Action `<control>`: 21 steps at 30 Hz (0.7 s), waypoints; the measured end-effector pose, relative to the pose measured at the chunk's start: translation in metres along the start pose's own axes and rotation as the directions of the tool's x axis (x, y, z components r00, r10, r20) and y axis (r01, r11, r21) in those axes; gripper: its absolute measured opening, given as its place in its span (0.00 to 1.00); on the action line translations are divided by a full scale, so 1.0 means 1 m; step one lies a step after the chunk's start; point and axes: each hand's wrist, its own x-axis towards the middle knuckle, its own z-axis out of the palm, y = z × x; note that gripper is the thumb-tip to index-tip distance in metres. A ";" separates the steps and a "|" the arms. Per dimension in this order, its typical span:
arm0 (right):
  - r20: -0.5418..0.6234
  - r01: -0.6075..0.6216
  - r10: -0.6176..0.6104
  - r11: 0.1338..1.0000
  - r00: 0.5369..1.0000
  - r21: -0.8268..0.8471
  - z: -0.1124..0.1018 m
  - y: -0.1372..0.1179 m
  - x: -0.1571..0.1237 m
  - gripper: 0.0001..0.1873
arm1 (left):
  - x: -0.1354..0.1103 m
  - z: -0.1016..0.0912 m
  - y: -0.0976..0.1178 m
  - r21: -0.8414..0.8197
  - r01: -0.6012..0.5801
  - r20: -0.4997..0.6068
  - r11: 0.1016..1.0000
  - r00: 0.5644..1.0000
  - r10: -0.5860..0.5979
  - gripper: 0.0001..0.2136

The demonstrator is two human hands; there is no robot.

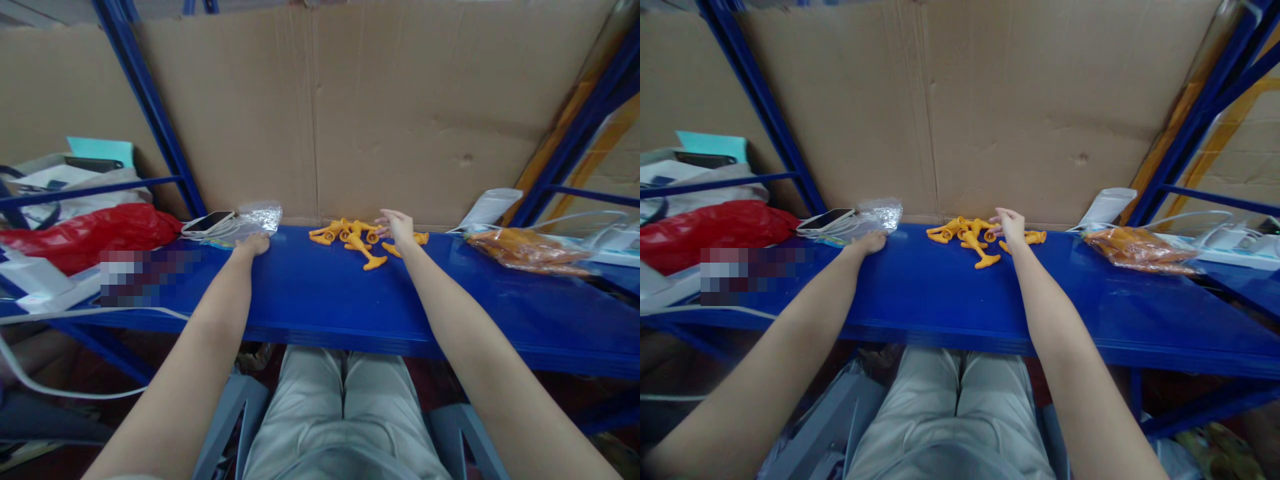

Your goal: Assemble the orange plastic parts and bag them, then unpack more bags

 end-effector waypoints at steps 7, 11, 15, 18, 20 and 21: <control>-0.003 -0.015 0.015 1.000 1.000 0.011 0.001 0.000 0.001 0.11 | -0.007 -0.003 0.008 -0.027 0.058 -0.036 0.998 0.998 -0.059 0.27; -0.006 -0.024 0.024 1.000 1.000 0.009 0.004 -0.004 -0.002 0.12 | -0.008 -0.004 0.009 -0.005 0.024 -0.076 1.000 0.997 -0.024 0.27; 0.014 -0.003 0.003 1.000 1.000 0.012 0.008 -0.013 -0.003 0.12 | -0.009 -0.008 0.012 0.029 0.011 -0.086 1.000 0.996 -0.009 0.26; 0.037 0.061 -0.058 0.996 0.998 -0.068 0.000 -0.021 0.000 0.13 | -0.010 -0.012 0.014 0.059 0.006 -0.075 0.998 0.997 -0.002 0.25; 0.045 0.122 -0.116 0.971 0.992 -0.207 -0.017 -0.026 0.005 0.14 | -0.010 -0.015 0.016 0.063 -0.006 -0.074 0.998 0.997 0.010 0.25; 0.043 0.149 -0.143 0.939 0.989 -0.310 -0.029 -0.029 0.007 0.15 | -0.010 -0.016 0.018 0.062 -0.013 -0.076 0.998 0.997 0.018 0.25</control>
